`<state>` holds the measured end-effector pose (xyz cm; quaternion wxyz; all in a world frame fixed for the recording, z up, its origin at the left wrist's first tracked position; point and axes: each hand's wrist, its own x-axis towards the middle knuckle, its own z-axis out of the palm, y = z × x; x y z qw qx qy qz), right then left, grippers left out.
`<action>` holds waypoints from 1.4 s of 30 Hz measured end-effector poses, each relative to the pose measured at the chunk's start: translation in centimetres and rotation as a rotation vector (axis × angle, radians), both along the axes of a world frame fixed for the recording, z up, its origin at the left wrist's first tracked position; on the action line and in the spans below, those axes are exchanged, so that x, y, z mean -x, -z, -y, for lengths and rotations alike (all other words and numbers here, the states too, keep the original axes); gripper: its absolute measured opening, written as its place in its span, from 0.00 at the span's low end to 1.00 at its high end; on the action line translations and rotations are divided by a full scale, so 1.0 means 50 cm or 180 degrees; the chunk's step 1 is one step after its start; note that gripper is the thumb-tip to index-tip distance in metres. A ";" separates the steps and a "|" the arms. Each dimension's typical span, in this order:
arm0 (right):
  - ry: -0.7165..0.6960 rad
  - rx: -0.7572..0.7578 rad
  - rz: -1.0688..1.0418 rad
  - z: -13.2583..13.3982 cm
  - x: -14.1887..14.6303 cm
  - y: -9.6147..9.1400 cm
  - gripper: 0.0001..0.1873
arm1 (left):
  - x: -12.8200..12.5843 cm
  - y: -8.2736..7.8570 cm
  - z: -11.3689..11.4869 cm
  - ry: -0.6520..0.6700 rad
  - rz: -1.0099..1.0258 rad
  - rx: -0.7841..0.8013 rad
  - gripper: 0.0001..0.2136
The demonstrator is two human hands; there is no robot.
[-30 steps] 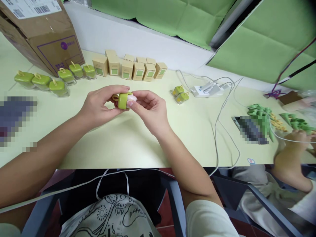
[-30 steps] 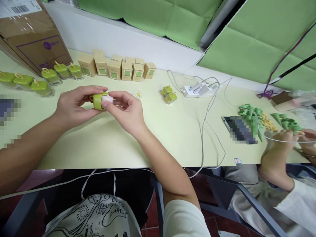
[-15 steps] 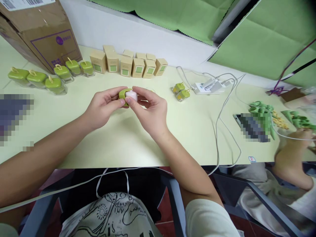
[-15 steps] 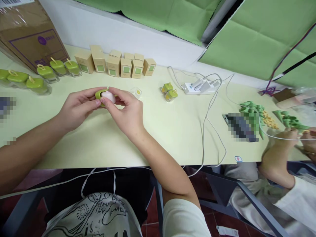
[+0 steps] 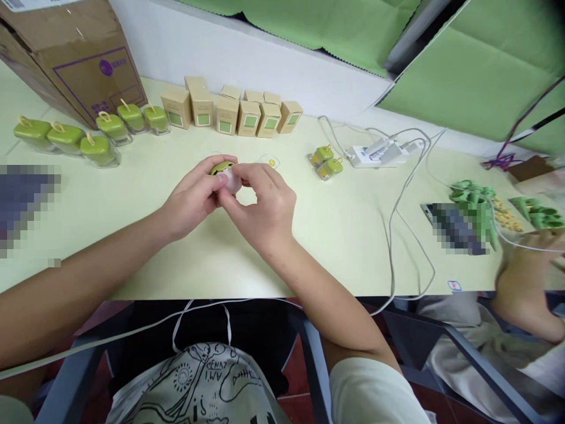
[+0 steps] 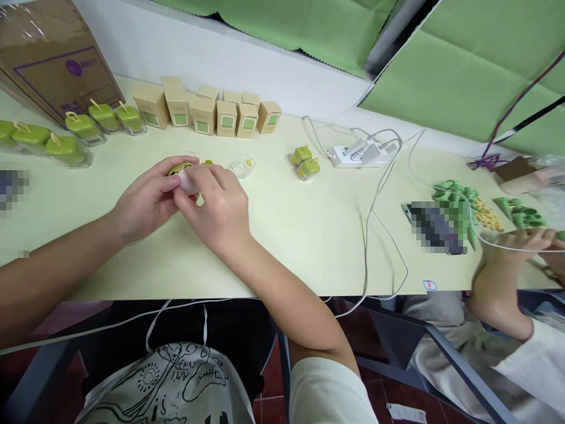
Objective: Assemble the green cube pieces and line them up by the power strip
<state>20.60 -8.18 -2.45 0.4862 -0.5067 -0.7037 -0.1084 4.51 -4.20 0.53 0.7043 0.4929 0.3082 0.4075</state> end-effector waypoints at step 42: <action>0.0016 -0.0271 0.0267 -0.002 0.015 0.000 0.09 | -0.006 0.020 0.007 -0.0085 0.0170 -0.0312 0.13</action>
